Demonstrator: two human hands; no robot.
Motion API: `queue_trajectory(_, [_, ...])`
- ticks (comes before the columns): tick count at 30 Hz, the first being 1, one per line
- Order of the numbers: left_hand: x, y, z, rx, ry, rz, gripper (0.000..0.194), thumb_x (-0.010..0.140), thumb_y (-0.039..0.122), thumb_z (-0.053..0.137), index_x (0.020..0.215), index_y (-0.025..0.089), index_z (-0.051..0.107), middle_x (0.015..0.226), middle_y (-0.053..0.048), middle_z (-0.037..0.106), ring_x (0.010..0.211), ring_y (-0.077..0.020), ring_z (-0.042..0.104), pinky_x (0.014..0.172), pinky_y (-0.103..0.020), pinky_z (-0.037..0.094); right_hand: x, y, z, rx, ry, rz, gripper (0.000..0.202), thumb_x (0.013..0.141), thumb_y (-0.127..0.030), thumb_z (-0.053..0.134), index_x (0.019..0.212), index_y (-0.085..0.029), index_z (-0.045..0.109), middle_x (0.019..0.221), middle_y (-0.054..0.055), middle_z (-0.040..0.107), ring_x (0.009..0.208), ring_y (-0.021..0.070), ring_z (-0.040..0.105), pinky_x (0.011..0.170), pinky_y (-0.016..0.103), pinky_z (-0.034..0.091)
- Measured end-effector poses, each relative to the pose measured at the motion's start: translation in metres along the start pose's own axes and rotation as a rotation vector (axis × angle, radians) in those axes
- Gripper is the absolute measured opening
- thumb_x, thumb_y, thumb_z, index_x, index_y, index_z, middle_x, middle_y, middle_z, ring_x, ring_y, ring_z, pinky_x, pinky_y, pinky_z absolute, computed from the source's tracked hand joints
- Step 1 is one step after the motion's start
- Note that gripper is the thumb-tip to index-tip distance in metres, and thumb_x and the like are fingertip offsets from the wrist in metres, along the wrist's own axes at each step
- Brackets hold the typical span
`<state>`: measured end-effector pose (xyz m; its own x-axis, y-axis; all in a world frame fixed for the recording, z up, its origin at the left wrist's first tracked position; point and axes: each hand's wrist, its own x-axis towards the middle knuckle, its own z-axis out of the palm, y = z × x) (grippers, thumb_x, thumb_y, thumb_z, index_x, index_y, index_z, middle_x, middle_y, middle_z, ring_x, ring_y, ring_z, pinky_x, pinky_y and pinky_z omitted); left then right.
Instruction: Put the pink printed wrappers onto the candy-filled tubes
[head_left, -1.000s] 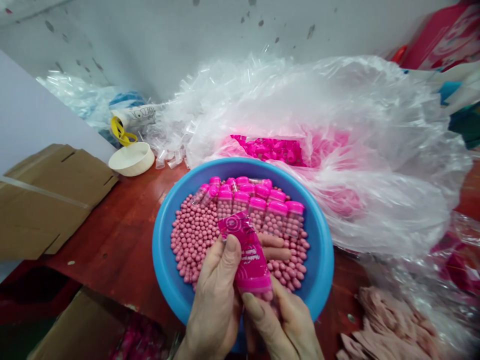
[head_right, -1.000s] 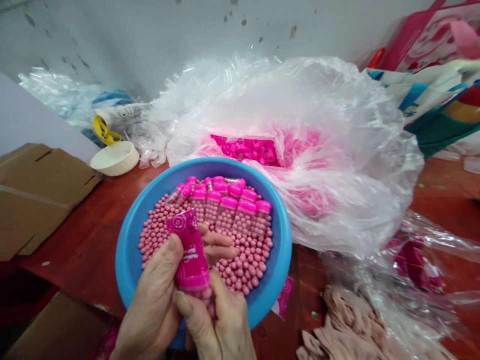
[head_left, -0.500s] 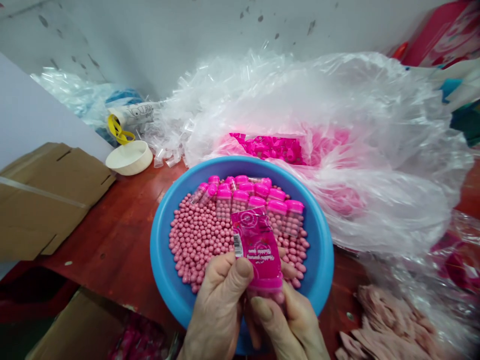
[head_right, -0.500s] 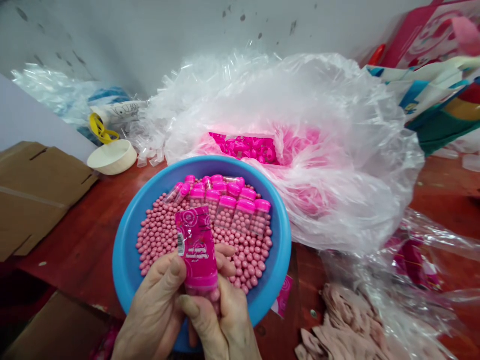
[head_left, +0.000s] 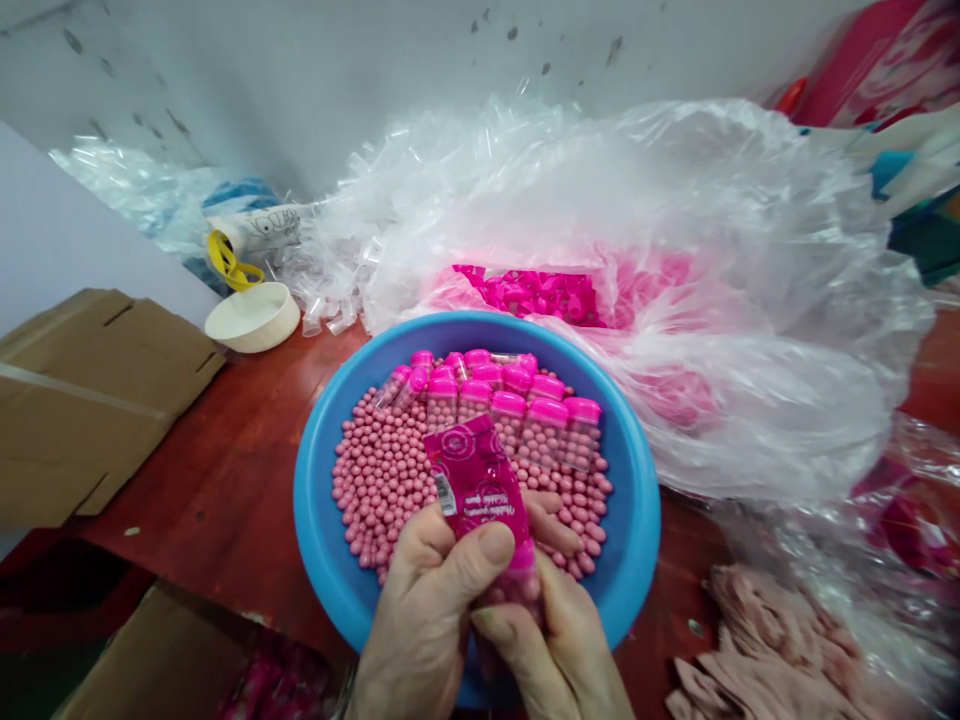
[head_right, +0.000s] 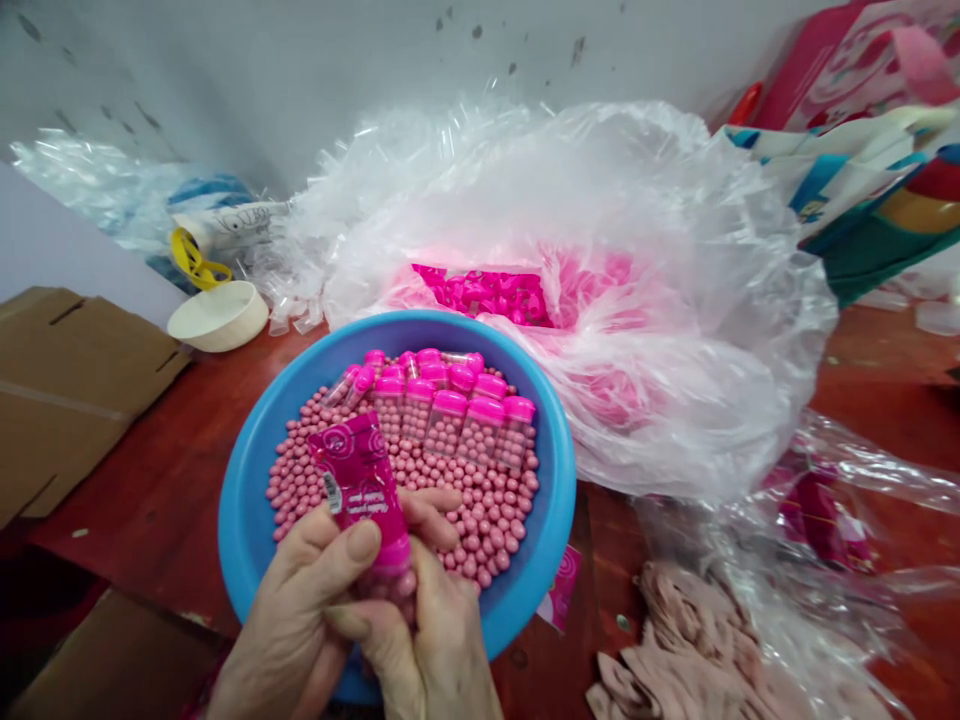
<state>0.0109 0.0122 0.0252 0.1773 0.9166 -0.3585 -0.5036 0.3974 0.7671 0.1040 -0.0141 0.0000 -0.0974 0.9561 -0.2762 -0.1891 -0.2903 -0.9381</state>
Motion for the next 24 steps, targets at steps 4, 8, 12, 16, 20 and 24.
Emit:
queue_trajectory(4, [0.002, 0.003, 0.004, -0.045, 0.028, 0.002, 0.018, 0.081, 0.024, 0.061, 0.079, 0.015, 0.077, 0.08, -0.01, 0.075, 0.086, -0.0266, 0.067, 0.079, -0.036, 0.05, 0.003, -0.002, 0.002, -0.086, 0.018, -0.069, 0.053, 0.077, -0.064, 0.056, 0.109, -0.025, 0.07, 0.089, 0.005, 0.073, 0.079, 0.0229, 0.066, 0.076, 0.03, 0.049])
queue_trajectory(8, [0.005, 0.004, 0.005, -0.051, 0.028, 0.045, 0.023, 0.083, 0.02, 0.056, 0.076, 0.015, 0.077, 0.081, -0.01, 0.075, 0.085, -0.0266, 0.068, 0.081, -0.036, 0.05, 0.005, -0.006, 0.001, -0.104, -0.061, -0.077, 0.045, 0.082, -0.057, 0.055, 0.112, -0.026, 0.068, 0.087, 0.004, 0.072, 0.079, 0.0229, 0.067, 0.078, 0.031, 0.051])
queue_trajectory(12, [0.005, 0.003, 0.005, -0.049, 0.08, -0.039, 0.029, 0.085, 0.033, 0.056, 0.081, 0.012, 0.077, 0.075, -0.012, 0.075, 0.078, -0.0276, 0.069, 0.069, -0.035, 0.054, 0.004, -0.001, 0.0, -0.091, 0.013, -0.076, 0.055, 0.075, -0.061, 0.062, 0.119, -0.029, 0.064, 0.105, 0.005, 0.068, 0.094, 0.0239, 0.064, 0.083, 0.031, 0.05])
queue_trajectory(16, [0.003, 0.0, 0.006, -0.049, 0.103, -0.062, 0.041, 0.079, 0.05, 0.061, 0.092, 0.013, 0.075, 0.078, -0.013, 0.075, 0.078, -0.028, 0.069, 0.062, -0.033, 0.055, 0.002, 0.008, -0.003, -0.104, -0.017, -0.064, 0.059, 0.079, -0.066, 0.052, 0.12, -0.026, 0.064, 0.088, 0.006, 0.069, 0.065, 0.0179, 0.062, 0.062, 0.028, 0.05])
queue_trajectory(20, [0.004, -0.004, 0.007, -0.017, 0.027, -0.029, 0.038, 0.081, 0.047, 0.06, 0.082, 0.012, 0.076, 0.084, -0.014, 0.075, 0.083, -0.028, 0.068, 0.064, -0.032, 0.054, 0.0, 0.012, -0.004, -0.116, 0.096, -0.141, 0.06, 0.078, -0.066, 0.052, 0.118, -0.024, 0.065, 0.081, 0.005, 0.069, 0.064, 0.0187, 0.059, 0.062, 0.028, 0.047])
queue_trajectory(24, [0.004, -0.005, 0.008, -0.041, 0.066, 0.011, 0.031, 0.083, 0.038, 0.061, 0.066, 0.016, 0.075, 0.081, -0.011, 0.076, 0.085, -0.0258, 0.067, 0.061, -0.029, 0.052, 0.001, 0.011, -0.003, -0.117, 0.091, -0.141, 0.056, 0.078, -0.068, 0.05, 0.107, -0.025, 0.07, 0.07, 0.002, 0.065, 0.064, 0.0194, 0.058, 0.062, 0.027, 0.045])
